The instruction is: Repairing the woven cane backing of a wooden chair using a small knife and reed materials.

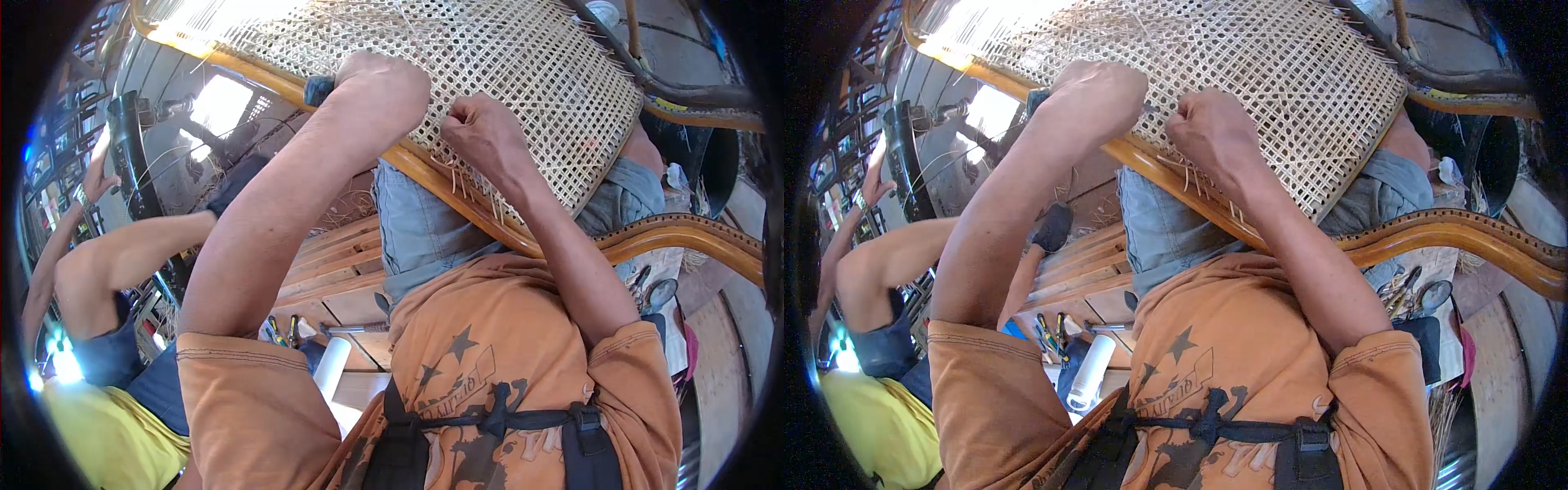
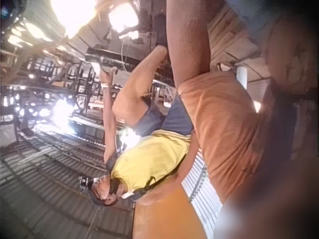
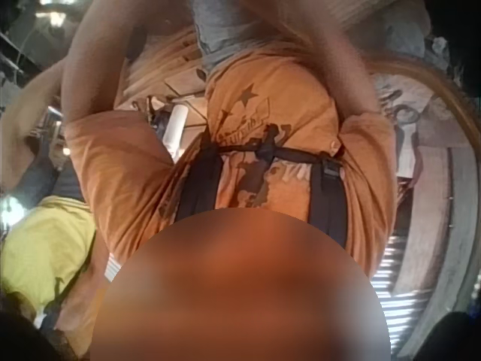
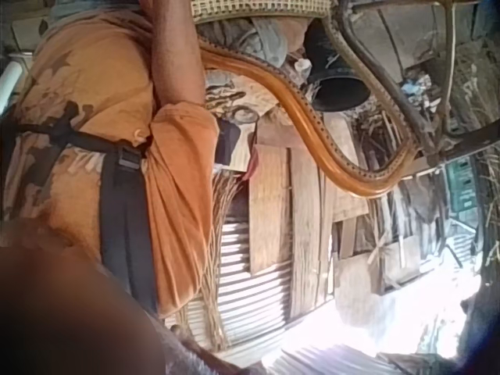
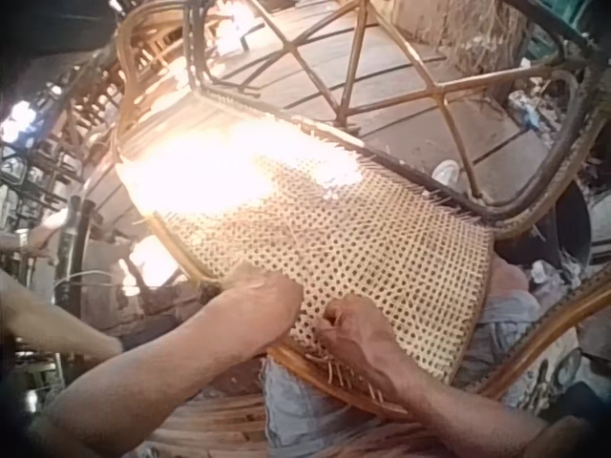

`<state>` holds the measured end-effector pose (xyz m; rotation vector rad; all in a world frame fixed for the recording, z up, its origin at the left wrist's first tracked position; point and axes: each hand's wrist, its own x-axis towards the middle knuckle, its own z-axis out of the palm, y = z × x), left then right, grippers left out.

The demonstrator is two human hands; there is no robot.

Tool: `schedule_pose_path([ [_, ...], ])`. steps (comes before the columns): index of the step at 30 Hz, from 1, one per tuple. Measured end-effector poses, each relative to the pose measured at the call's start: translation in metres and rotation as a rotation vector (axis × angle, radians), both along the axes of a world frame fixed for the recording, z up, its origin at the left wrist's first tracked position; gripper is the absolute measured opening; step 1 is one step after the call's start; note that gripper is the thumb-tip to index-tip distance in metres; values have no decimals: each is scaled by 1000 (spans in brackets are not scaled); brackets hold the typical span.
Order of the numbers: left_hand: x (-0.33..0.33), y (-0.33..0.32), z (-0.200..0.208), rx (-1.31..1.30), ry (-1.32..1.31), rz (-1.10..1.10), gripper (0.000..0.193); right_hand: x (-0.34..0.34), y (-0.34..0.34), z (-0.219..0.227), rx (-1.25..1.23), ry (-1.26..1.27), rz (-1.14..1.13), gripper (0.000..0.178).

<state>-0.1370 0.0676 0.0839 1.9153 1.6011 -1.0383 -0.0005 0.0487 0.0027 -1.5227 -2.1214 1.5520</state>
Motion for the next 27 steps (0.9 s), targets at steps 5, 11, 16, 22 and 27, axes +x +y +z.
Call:
schedule_pose_path([
  [5,17,16,-2,-123,8,-16,19,0,2,1,-17,-49,5,23],
  [11,2,7,-10,-79,-63,-7,20,-2,-1,-5,102,-63,63,21],
  [16,-7,-6,-20,26,-113,101,24,-4,-4,-8,253,-74,77,19],
  [22,-18,0,3,103,-18,208,34,1,-13,-19,585,-37,113,13],
  [27,-39,-24,2,140,-15,359,41,5,-11,-20,571,-15,18,18],
])
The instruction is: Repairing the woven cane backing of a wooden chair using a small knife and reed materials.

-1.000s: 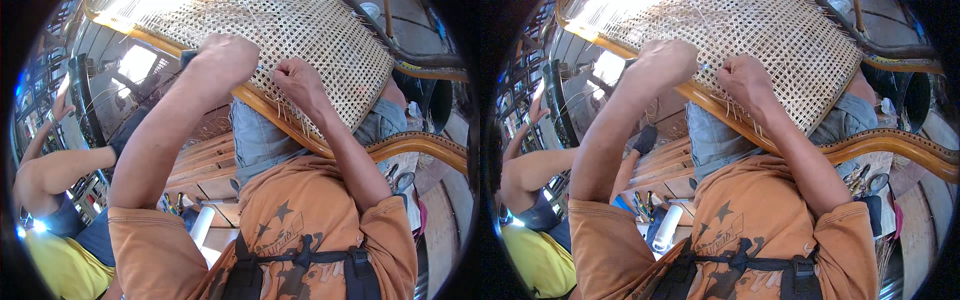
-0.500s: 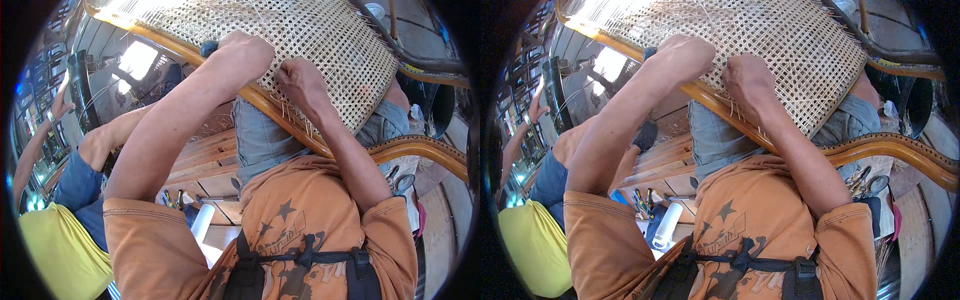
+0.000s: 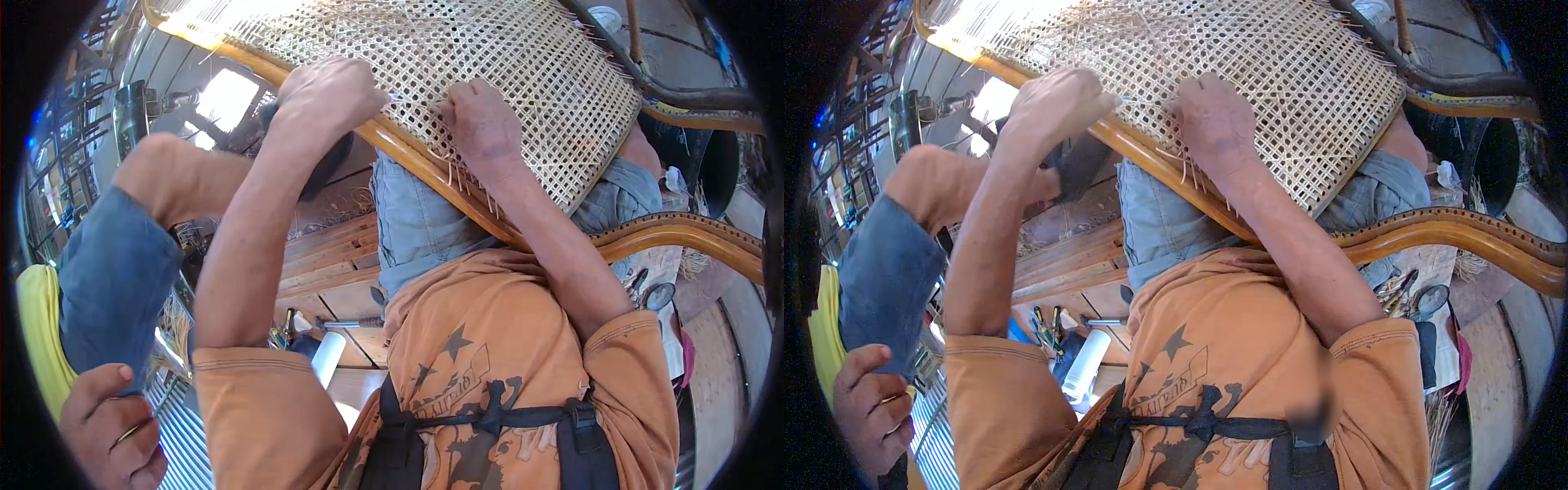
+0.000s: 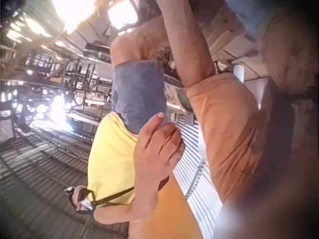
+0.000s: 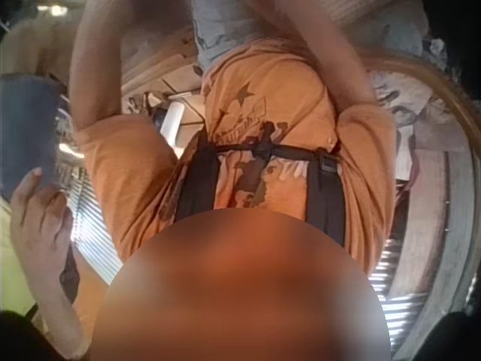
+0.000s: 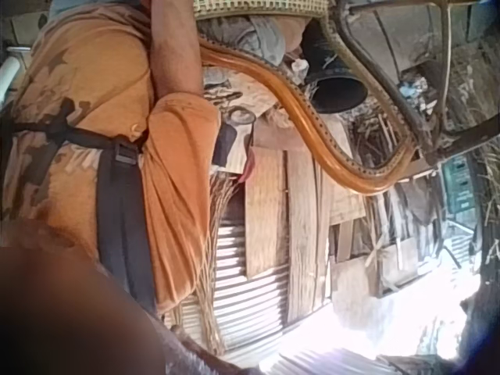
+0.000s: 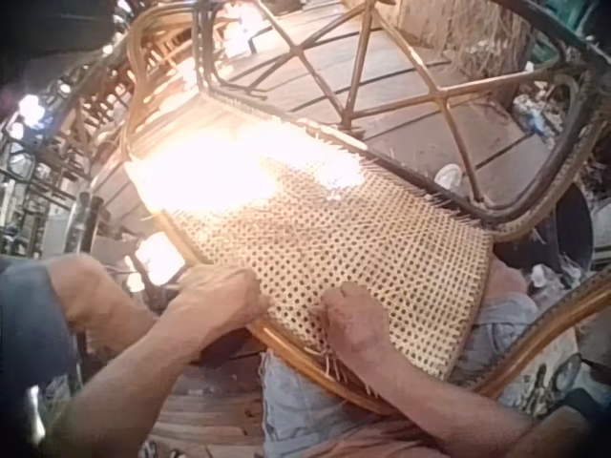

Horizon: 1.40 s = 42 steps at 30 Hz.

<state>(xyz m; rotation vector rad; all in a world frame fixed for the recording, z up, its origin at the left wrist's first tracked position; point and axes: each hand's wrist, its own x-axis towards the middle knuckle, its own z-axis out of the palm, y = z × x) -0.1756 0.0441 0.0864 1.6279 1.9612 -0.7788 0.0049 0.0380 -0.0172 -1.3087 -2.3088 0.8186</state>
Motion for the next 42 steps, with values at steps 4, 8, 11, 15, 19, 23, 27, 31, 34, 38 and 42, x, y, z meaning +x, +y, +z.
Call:
schedule_pose_path([
  [4,-19,-35,-11,147,-61,130,46,22,8,-3,-153,167,-37,23],
  [8,-2,-48,-29,382,-204,454,48,33,13,2,-175,129,139,21],
  [11,12,-52,-37,475,-439,700,44,29,11,3,-133,44,161,17],
  [15,18,-53,-48,574,-446,660,39,31,14,2,-171,-31,125,12],
  [19,26,-55,-50,590,-301,535,33,39,18,0,-154,-54,150,12],
  [23,32,-59,-56,666,-120,447,30,38,22,-3,-82,-2,122,11],
  [27,31,-64,-60,706,-104,434,30,32,43,0,-425,-56,247,13],
  [31,29,-64,-58,713,-91,619,31,28,24,-12,-147,-59,99,13],
  [34,6,-78,-59,818,-77,711,29,28,16,-14,19,9,63,12],
  [38,-5,-99,-66,922,-272,1009,27,24,14,-13,26,45,25,11],
  [42,-5,-103,-39,897,-450,1181,27,20,44,2,-555,252,-50,17],
])
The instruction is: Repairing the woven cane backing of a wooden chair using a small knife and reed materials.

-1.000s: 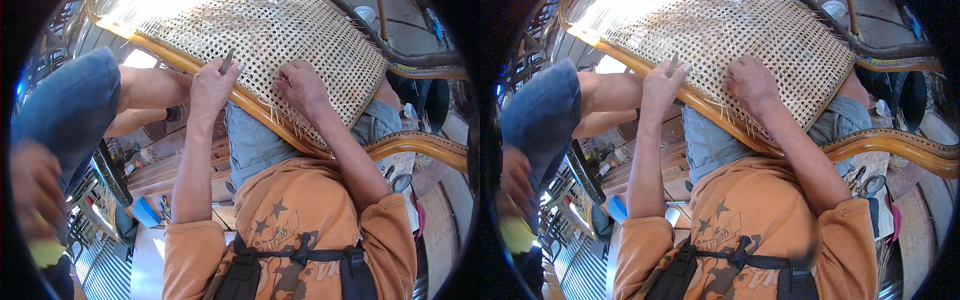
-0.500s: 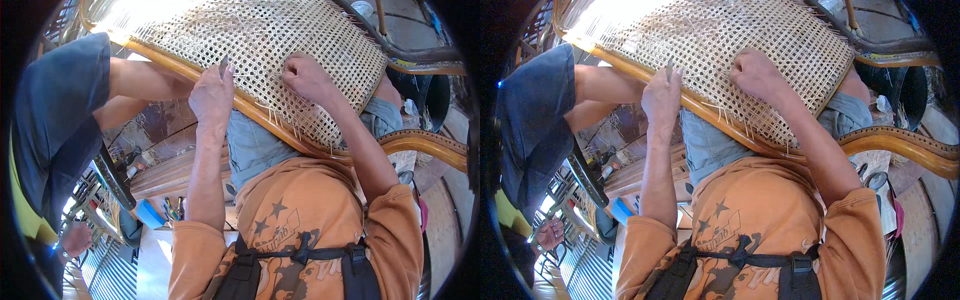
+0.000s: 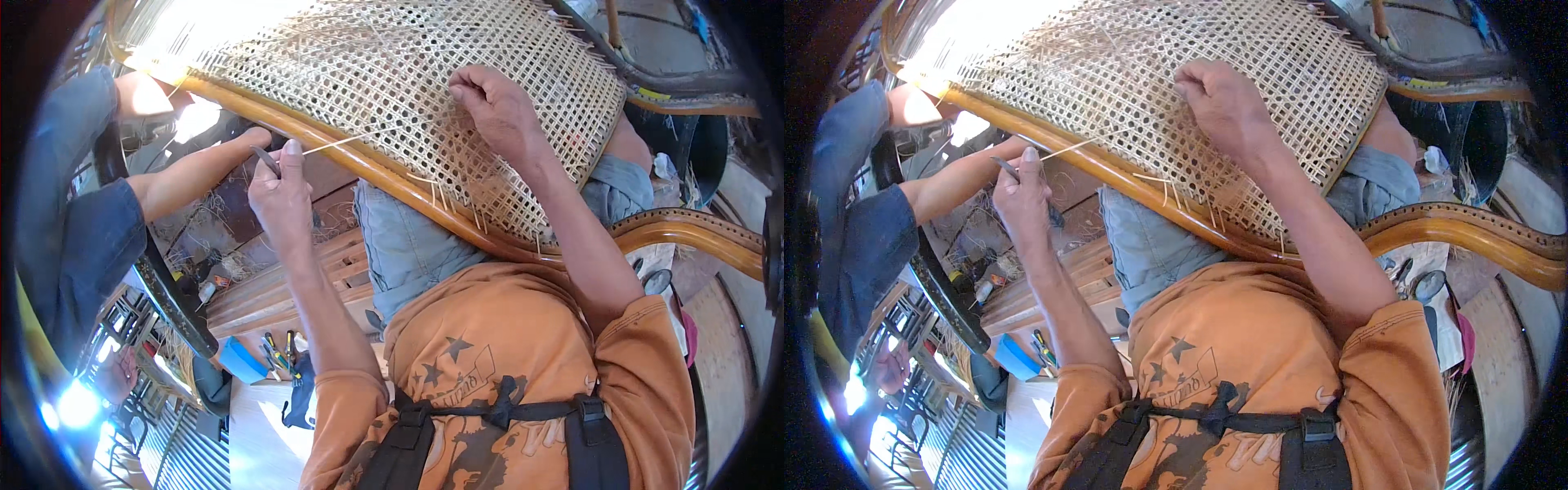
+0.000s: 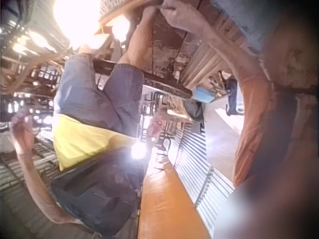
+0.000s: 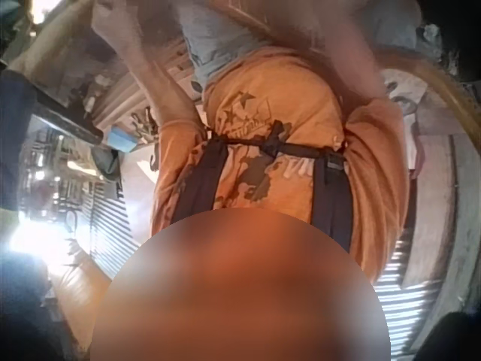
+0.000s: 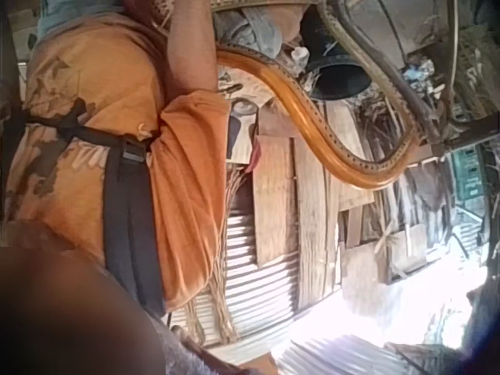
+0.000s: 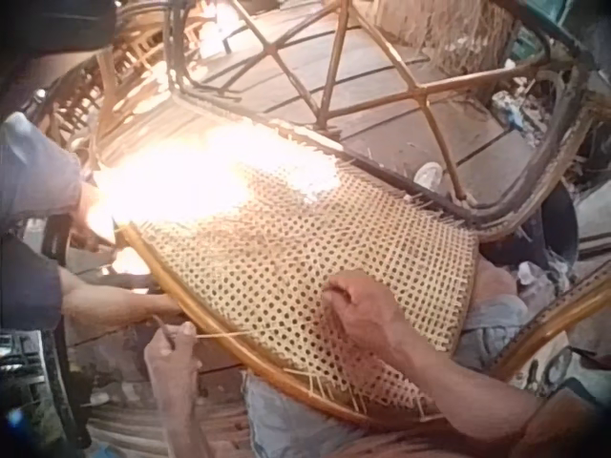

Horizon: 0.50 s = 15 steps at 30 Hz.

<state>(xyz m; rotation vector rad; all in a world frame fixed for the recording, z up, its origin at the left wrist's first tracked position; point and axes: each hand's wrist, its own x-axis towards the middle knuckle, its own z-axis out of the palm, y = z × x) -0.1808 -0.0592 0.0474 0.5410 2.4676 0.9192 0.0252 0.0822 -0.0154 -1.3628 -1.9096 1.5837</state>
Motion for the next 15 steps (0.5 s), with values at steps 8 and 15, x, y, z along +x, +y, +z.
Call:
schedule_pose_path([
  [8,21,45,48,-136,108,-585,38,-42,-24,34,127,218,352,25],
  [15,-11,52,-4,-399,373,-1058,38,-33,-36,14,30,-117,118,24],
])
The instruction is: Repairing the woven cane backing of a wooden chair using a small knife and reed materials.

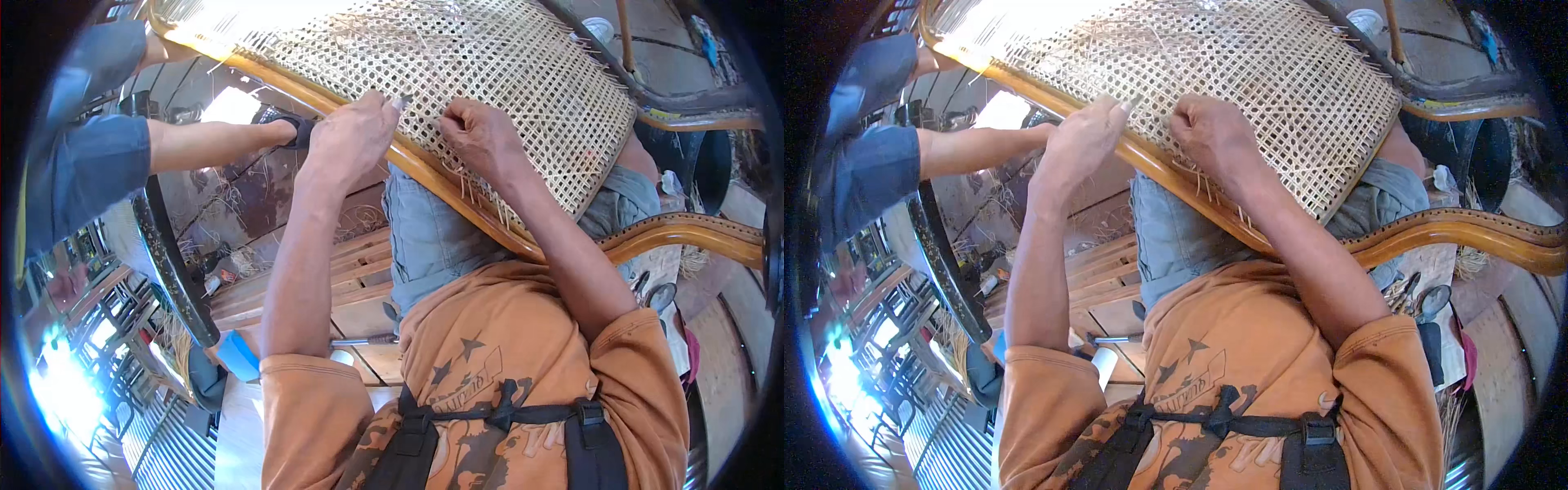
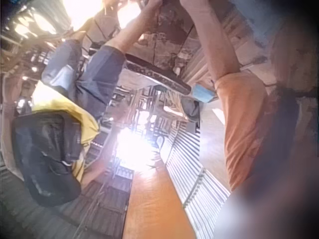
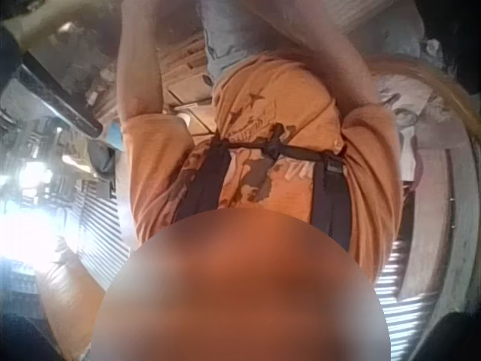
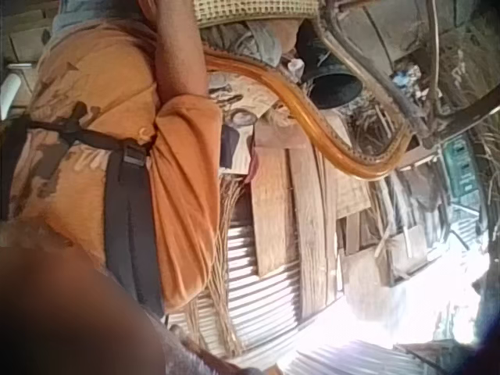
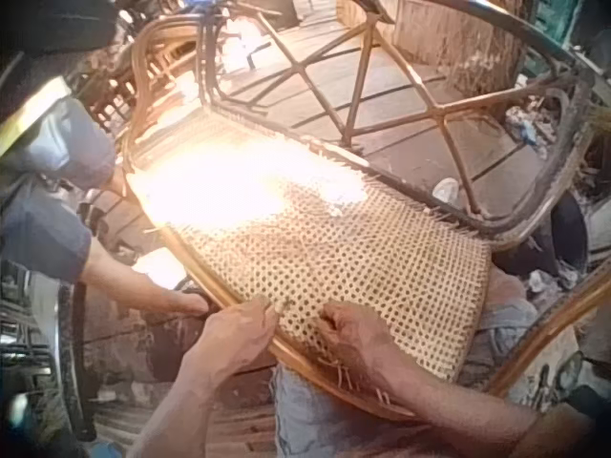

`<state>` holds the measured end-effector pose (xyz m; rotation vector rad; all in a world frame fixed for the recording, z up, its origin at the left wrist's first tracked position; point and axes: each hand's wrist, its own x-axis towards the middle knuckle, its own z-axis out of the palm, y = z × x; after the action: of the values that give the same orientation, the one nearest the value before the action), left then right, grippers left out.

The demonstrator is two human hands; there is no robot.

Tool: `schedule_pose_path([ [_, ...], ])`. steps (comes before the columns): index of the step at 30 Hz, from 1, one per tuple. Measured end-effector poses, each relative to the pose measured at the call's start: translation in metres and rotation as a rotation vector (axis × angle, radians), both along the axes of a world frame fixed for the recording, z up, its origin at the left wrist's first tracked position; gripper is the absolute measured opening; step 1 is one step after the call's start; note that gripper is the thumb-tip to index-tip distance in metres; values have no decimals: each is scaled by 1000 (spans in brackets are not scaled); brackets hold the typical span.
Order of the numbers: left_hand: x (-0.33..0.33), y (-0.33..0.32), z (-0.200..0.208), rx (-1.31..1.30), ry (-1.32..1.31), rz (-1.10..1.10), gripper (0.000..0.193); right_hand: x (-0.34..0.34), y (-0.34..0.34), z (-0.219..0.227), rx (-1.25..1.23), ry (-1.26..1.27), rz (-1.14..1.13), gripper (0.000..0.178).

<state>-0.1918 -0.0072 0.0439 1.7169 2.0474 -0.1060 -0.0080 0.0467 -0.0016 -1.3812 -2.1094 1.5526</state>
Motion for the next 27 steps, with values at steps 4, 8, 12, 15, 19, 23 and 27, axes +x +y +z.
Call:
schedule_pose_path([
  [4,10,27,25,-221,101,-46,33,-1,-12,2,64,74,-91,21],
  [8,21,49,37,-344,235,-232,22,1,-10,-2,155,48,-14,22],
  [12,39,74,40,-501,334,-316,18,1,-1,-9,166,74,-8,19],
  [15,53,85,44,-664,394,-382,18,-4,-3,-1,61,70,-43,17],
  [19,62,84,35,-643,385,-503,18,-6,-1,-1,19,-7,-88,19],
  [23,51,76,34,-552,328,-499,16,-5,6,5,-168,-162,7,23],
  [27,33,54,29,-333,270,-515,15,3,4,-9,-45,-116,91,18],
])
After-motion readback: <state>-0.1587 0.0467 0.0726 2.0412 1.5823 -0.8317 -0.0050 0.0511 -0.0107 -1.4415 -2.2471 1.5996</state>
